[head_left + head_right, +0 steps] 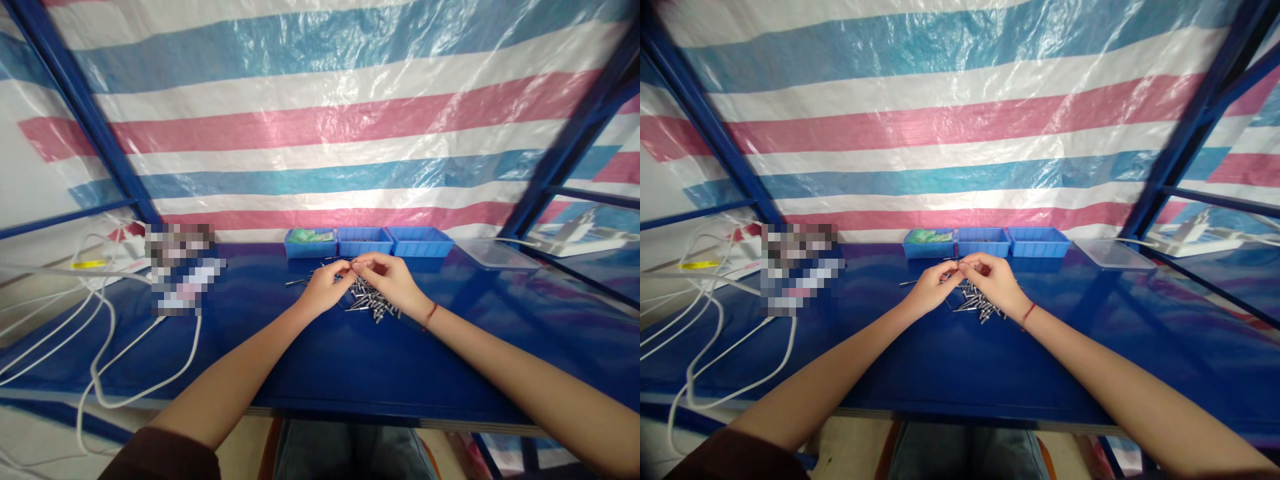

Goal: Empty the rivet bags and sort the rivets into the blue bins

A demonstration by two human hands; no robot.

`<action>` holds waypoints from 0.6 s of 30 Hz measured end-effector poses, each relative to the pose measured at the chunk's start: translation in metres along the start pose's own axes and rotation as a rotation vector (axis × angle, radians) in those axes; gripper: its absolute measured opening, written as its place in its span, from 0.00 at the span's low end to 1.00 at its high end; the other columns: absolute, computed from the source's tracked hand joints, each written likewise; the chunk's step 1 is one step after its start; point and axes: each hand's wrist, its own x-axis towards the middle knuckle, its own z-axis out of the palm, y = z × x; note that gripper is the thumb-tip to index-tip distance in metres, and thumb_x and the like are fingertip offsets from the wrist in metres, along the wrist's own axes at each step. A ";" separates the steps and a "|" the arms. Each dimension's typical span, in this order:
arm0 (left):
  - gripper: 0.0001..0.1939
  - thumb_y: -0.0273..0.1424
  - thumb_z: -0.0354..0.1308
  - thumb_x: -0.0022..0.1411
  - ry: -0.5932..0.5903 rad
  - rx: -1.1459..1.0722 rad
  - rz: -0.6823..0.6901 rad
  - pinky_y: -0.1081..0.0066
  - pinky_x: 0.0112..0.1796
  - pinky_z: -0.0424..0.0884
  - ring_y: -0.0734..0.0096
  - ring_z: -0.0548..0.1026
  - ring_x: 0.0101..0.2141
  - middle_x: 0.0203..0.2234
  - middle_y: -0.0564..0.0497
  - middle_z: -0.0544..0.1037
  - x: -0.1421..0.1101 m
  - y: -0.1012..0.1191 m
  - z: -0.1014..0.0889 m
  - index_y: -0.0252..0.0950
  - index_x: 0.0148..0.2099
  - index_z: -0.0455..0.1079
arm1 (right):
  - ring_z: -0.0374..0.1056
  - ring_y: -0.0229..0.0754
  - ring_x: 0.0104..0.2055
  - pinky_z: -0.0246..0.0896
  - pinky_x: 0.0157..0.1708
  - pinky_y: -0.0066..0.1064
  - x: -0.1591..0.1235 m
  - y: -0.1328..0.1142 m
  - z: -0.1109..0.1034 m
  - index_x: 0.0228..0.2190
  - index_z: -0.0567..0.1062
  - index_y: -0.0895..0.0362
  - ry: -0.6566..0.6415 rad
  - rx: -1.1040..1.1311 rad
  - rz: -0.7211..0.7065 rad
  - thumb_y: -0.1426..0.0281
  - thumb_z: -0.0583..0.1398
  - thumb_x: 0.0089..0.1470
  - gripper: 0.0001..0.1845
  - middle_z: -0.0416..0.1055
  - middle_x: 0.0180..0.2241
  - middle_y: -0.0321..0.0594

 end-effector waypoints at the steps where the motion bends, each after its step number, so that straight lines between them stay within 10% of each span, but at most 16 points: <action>1: 0.14 0.39 0.51 0.64 -0.002 0.001 0.002 0.72 0.39 0.66 0.68 0.75 0.38 0.36 0.51 0.79 0.000 0.000 0.000 0.36 0.42 0.73 | 0.67 0.38 0.27 0.63 0.29 0.32 0.000 -0.001 0.000 0.30 0.77 0.57 -0.003 0.008 -0.002 0.59 0.63 0.48 0.14 0.75 0.28 0.40; 18: 0.13 0.35 0.54 0.60 0.001 0.382 0.142 0.67 0.45 0.68 0.66 0.74 0.41 0.38 0.50 0.79 0.001 0.006 -0.013 0.38 0.46 0.71 | 0.67 0.37 0.26 0.60 0.26 0.29 0.012 0.007 -0.027 0.29 0.78 0.59 -0.113 -0.370 -0.215 0.65 0.58 0.52 0.12 0.76 0.28 0.41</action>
